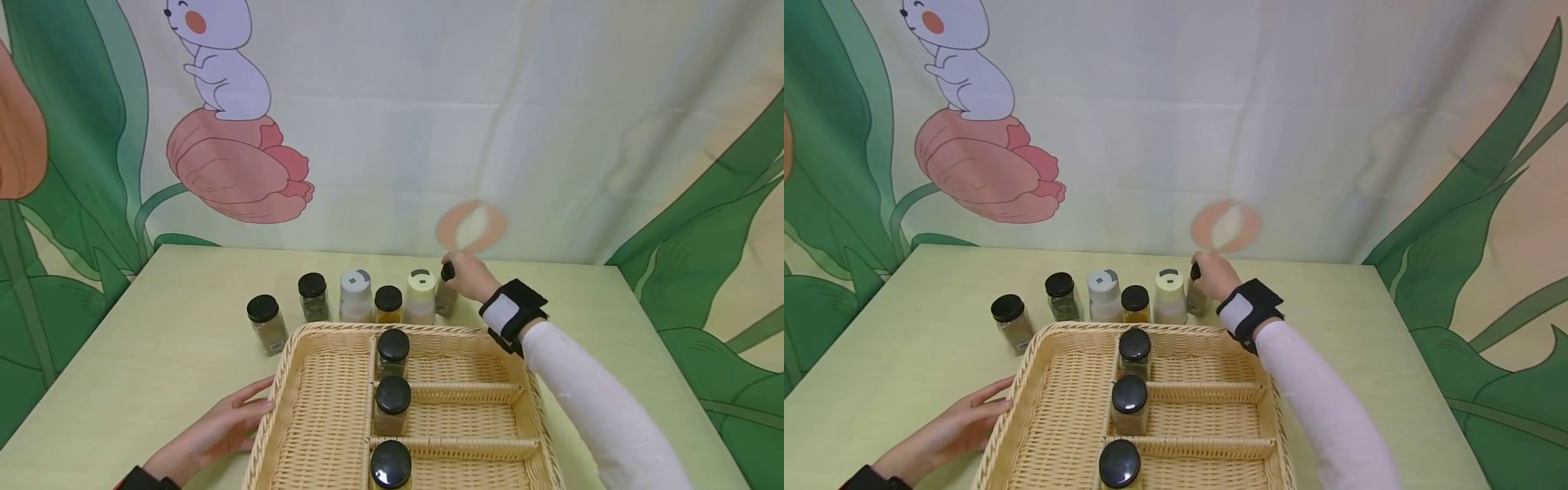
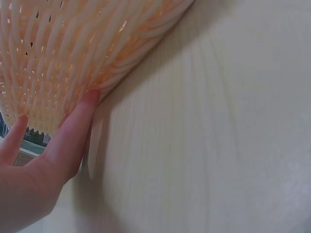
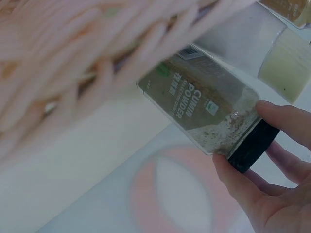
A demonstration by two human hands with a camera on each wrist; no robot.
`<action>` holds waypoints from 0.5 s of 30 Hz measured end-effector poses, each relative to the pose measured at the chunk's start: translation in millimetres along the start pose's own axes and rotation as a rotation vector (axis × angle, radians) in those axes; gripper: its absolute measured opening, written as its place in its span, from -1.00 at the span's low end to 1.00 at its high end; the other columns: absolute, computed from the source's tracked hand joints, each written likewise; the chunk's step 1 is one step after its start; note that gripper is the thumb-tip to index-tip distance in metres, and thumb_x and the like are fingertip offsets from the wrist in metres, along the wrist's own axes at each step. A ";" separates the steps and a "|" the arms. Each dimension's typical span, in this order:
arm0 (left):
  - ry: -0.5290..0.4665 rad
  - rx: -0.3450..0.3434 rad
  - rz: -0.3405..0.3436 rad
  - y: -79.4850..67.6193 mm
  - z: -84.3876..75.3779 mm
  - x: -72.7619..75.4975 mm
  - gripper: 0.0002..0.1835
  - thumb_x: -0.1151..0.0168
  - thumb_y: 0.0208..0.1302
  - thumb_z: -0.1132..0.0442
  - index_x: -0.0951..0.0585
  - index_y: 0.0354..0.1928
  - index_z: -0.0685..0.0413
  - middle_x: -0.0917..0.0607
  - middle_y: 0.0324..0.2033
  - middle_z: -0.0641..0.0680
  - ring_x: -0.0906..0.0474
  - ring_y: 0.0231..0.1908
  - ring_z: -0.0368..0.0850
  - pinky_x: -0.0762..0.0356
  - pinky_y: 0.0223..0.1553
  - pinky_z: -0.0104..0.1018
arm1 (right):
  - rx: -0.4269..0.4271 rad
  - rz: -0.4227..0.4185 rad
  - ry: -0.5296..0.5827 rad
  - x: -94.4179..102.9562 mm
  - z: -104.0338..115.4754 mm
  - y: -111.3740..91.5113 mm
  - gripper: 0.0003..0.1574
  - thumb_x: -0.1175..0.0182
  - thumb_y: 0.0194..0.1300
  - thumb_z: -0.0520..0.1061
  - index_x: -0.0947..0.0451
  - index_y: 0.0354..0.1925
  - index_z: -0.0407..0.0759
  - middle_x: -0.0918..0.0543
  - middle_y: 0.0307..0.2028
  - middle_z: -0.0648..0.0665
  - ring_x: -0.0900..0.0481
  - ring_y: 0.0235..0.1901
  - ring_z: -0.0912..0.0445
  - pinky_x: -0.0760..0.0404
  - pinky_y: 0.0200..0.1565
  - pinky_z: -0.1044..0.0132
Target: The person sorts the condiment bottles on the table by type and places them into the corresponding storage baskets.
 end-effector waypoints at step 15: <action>0.011 0.021 -0.025 0.9 -2.0 -1.5 -0.20 0.04 0.30 0.14 0.29 0.35 0.18 -0.32 0.16 0.20 -0.43 -0.02 -0.08 -0.40 -0.09 0.05 | -0.001 0.028 0.002 65.8 57.5 -36.5 -0.49 -0.15 -0.04 -0.40 -0.38 -0.04 -0.49 -0.50 -0.16 -0.40 -0.44 -0.21 -0.12 -0.43 -0.18 0.10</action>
Point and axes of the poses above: each hand's wrist, its own y-axis towards the middle knuckle, its own x-axis out of the back of the hand, z = x × y, the point moved 1 cm from there along y, towards the middle knuckle
